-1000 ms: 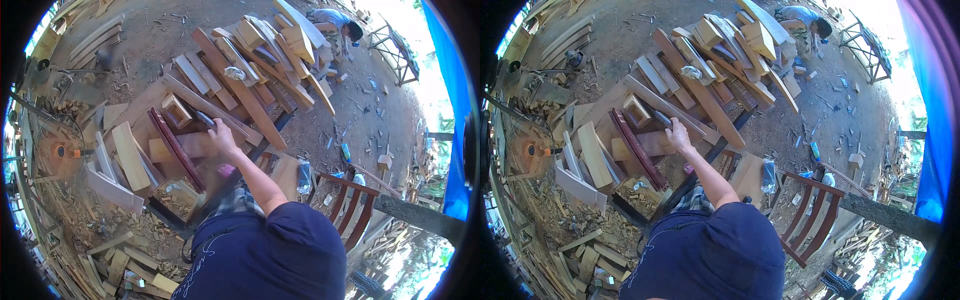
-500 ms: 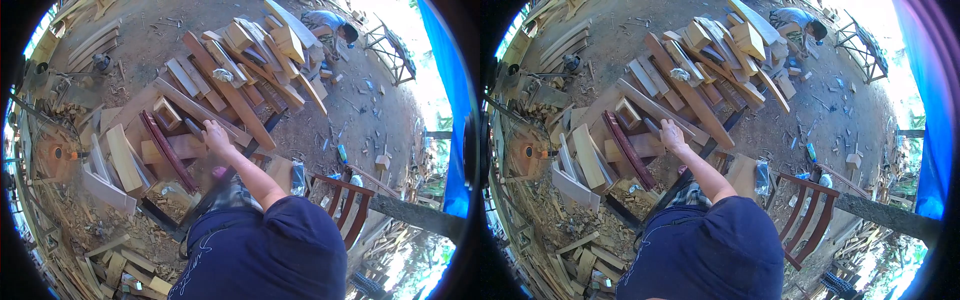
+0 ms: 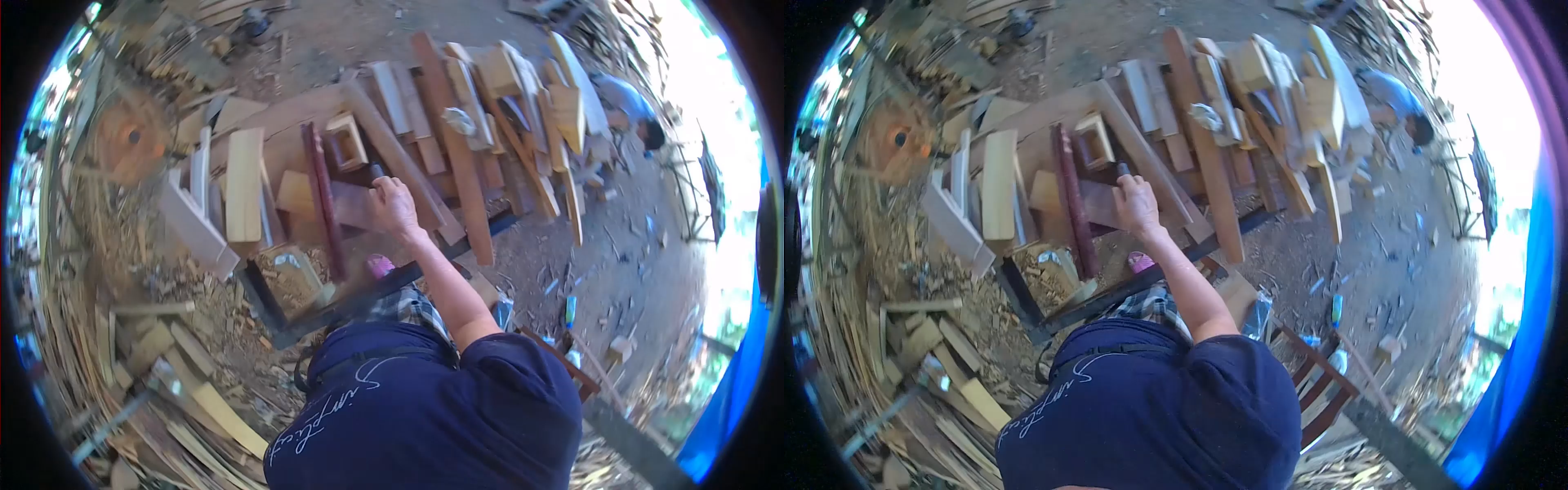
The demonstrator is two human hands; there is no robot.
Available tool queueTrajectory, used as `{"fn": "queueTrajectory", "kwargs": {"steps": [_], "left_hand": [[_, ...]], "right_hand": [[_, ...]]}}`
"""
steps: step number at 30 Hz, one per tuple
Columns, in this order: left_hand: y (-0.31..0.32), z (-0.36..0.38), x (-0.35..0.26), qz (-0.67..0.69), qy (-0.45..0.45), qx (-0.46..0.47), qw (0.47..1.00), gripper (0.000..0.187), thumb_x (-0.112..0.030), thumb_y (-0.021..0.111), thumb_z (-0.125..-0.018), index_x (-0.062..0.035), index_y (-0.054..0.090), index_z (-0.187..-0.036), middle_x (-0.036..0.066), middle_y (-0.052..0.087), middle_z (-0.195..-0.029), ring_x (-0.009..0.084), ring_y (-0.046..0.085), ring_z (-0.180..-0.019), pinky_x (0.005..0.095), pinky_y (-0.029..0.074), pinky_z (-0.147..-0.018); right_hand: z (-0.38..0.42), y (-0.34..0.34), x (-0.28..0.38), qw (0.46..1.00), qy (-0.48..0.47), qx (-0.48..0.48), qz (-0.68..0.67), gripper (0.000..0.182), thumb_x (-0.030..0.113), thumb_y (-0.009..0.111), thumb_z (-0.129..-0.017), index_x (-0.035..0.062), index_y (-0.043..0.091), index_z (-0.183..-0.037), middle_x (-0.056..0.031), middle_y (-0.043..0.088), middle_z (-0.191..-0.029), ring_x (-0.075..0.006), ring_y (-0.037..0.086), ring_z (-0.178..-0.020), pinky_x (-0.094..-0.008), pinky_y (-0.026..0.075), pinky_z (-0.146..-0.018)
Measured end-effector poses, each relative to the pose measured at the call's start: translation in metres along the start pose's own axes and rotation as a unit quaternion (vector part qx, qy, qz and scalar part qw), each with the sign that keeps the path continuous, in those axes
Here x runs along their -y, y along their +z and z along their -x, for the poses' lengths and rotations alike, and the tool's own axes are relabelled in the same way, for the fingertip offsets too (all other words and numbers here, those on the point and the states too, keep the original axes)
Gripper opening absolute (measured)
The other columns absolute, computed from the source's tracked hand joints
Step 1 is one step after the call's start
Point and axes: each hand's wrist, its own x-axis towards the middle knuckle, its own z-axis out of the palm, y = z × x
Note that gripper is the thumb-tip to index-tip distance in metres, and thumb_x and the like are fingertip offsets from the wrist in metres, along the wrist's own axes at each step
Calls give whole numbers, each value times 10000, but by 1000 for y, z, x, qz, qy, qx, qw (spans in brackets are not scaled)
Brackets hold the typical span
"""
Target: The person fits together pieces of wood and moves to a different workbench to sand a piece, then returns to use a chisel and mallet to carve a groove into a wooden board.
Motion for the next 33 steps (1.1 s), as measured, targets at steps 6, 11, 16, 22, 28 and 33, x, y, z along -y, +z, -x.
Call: {"fn": "queueTrajectory", "kwargs": {"steps": [6,11,16,22,28,33], "left_hand": [[18,27,23,52,-27,-5,998,325,-97,684,-846,-2,606,-1147,81,641,-1040,172,593,-964,312,482,-850],[37,56,41,98,-47,-1,994,320,-98,681,-851,-4,607,-1148,76,646,-1036,166,595,-962,309,484,-848],[57,86,54,144,-58,12,988,315,-100,677,-855,-5,609,-1148,72,651,-1031,160,596,-959,307,486,-847],[72,117,69,187,-48,44,980,310,-101,674,-861,-6,611,-1149,66,657,-1026,153,598,-957,304,489,-845],[73,137,87,211,-12,97,973,304,-103,670,-866,-8,612,-1149,61,663,-1021,146,600,-954,301,491,-843],[66,161,116,211,30,161,964,300,-104,667,-871,-9,614,-1150,57,668,-1016,140,602,-952,299,494,-842]], "right_hand": [[-8,32,29,995,-6,90,-45,412,288,664,-864,-21,570,-1120,-184,615,-947,-342,608,-883,-426,487,-783],[-6,64,65,991,21,131,32,819,427,721,-792,-40,344,-1350,-292,495,-1186,-450,543,-1036,-469,444,-922],[-3,88,64,981,79,170,50,785,408,728,-754,-50,391,-1296,-303,521,-1176,-442,545,-1099,-471,456,-927],[-15,81,57,980,100,171,33,515,304,669,-740,-68,495,-1051,-290,640,-928,-451,625,-927,-480,485,-851],[-9,56,16,959,135,217,-118,386,202,665,-763,-53,547,-1029,-145,641,-920,-213,607,-850,-315,482,-766],[38,34,37,896,141,276,-318,291,127,646,-800,-41,558,-1022,-89,621,-943,-163,590,-847,-292,479,-757]]}}
